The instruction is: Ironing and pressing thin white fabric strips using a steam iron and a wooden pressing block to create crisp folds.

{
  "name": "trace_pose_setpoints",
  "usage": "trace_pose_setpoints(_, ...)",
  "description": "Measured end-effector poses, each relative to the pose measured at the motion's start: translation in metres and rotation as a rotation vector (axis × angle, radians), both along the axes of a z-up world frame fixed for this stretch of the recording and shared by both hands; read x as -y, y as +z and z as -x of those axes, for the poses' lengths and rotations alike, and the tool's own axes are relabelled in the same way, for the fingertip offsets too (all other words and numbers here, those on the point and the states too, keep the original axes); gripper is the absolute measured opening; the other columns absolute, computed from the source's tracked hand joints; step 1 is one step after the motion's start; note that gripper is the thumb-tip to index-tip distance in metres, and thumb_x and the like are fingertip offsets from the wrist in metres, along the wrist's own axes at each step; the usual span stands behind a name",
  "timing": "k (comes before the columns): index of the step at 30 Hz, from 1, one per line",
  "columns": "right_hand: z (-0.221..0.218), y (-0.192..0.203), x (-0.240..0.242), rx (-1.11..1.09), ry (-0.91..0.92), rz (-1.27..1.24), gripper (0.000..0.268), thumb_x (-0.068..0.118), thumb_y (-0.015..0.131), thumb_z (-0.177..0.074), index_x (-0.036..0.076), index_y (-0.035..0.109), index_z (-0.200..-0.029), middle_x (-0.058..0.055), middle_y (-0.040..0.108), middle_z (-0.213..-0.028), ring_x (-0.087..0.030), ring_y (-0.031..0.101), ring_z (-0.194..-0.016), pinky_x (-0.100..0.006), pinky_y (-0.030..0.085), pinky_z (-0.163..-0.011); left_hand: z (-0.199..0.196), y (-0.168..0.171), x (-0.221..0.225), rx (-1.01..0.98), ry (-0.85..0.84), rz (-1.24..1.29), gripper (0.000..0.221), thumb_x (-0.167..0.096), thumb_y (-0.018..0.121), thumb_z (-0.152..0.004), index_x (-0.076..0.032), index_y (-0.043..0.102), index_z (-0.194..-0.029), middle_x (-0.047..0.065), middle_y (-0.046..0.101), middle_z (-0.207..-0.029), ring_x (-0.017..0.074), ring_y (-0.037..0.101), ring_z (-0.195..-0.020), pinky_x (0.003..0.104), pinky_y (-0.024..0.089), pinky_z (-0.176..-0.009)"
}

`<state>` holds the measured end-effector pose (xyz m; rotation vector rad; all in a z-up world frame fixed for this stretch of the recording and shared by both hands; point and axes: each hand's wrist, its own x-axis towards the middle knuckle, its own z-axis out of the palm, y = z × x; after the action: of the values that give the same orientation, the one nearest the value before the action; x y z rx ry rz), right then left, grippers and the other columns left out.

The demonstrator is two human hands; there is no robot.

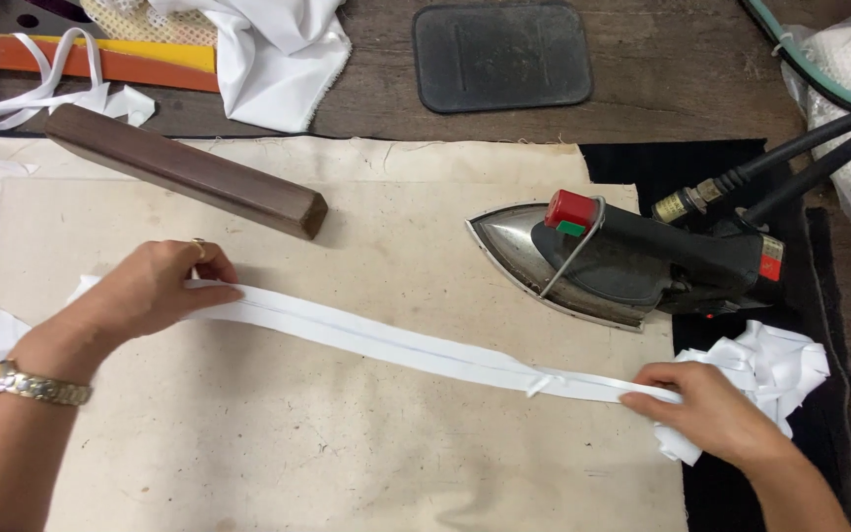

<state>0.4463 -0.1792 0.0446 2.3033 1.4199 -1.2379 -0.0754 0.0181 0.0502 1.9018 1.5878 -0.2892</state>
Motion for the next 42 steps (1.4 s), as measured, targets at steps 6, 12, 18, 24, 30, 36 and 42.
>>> trace_pose_setpoints(6, -0.015, 0.004, 0.007, 0.056, -0.140, 0.022, 0.012, 0.023, 0.078, -0.080, 0.012, 0.084, -0.081, 0.000, 0.075, -0.076, -0.012, 0.063, -0.074, -0.025, 0.042, -0.072, -0.026, -0.002, 0.006, -0.110, -0.027, 0.064, 0.018, -0.030, 0.070, -0.083, -0.018, 0.070, -0.096, -0.001, 0.072, -0.092, 0.0156, 0.067, -0.085, 0.029, 0.053, -0.075)
trace_pose_setpoints(12, -0.005, 0.027, 0.014, 0.403, 0.143, -0.111, 0.033, 0.047, 0.073, -0.074, 0.033, 0.072, -0.104, 0.014, 0.061, -0.114, -0.012, 0.052, -0.117, -0.035, 0.051, -0.089, -0.045, 0.002, 0.021, -0.396, -0.237, -0.252, 0.028, -0.030, 0.063, -0.087, -0.021, 0.063, -0.114, 0.001, 0.061, -0.115, 0.0206, 0.055, -0.109, 0.038, 0.045, -0.098)
trace_pose_setpoints(18, 0.039, 0.010, 0.014, -0.094, 0.137, -0.719, 0.012, 0.019, 0.067, -0.082, 0.011, 0.072, -0.089, -0.001, 0.067, -0.088, -0.016, 0.064, -0.085, -0.028, 0.047, -0.080, -0.110, -0.031, 0.056, 0.419, -0.448, -0.692, 0.014, 0.000, 0.058, -0.074, -0.011, 0.067, -0.072, 0.006, 0.066, -0.079, 0.0284, 0.058, -0.075, 0.043, 0.044, -0.061)
trace_pose_setpoints(24, 0.077, -0.008, 0.004, -0.186, 0.158, -0.701, 0.013, 0.011, 0.061, -0.085, 0.010, 0.069, -0.096, 0.001, 0.063, -0.092, -0.015, 0.065, -0.080, -0.027, 0.054, -0.069, -0.197, -0.060, 0.097, 0.545, -0.456, -0.536, 0.015, -0.015, 0.065, -0.082, -0.014, 0.064, -0.097, 0.005, 0.059, -0.097, 0.0284, 0.054, -0.087, 0.042, 0.042, -0.070)
trace_pose_setpoints(30, 0.087, -0.011, 0.001, -0.213, 0.191, -0.751, 0.018, 0.005, 0.060, -0.085, 0.010, 0.068, -0.101, 0.000, 0.061, -0.092, -0.016, 0.063, -0.084, -0.027, 0.048, -0.075, -0.233, -0.079, 0.110, 0.446, -0.480, -0.454, 0.031, -0.020, 0.078, -0.071, -0.014, 0.064, -0.098, 0.002, 0.055, -0.099, 0.0253, 0.049, -0.093, 0.040, 0.039, -0.077)
trace_pose_setpoints(36, 0.087, -0.013, 0.003, -0.185, 0.274, -0.838, 0.020, -0.002, 0.064, -0.082, 0.006, 0.070, -0.099, -0.002, 0.058, -0.088, -0.015, 0.060, -0.079, -0.025, 0.051, -0.070, -0.234, -0.081, 0.109, 0.404, -0.515, -0.460, 0.021, -0.020, 0.073, -0.076, -0.017, 0.063, -0.094, 0.000, 0.061, -0.094, 0.0246, 0.052, -0.092, 0.039, 0.038, -0.079)
trace_pose_setpoints(42, 0.084, -0.014, 0.006, -0.184, 0.346, -0.883, 0.029, -0.008, 0.066, -0.077, 0.007, 0.070, -0.101, -0.004, 0.057, -0.091, -0.014, 0.059, -0.075, -0.024, 0.052, -0.065, -0.230, -0.069, 0.112, 0.541, -0.499, -0.543, 0.007, -0.013, 0.063, -0.088, -0.011, 0.059, -0.083, 0.003, 0.051, -0.087, 0.0242, 0.048, -0.079, 0.038, 0.037, -0.071)
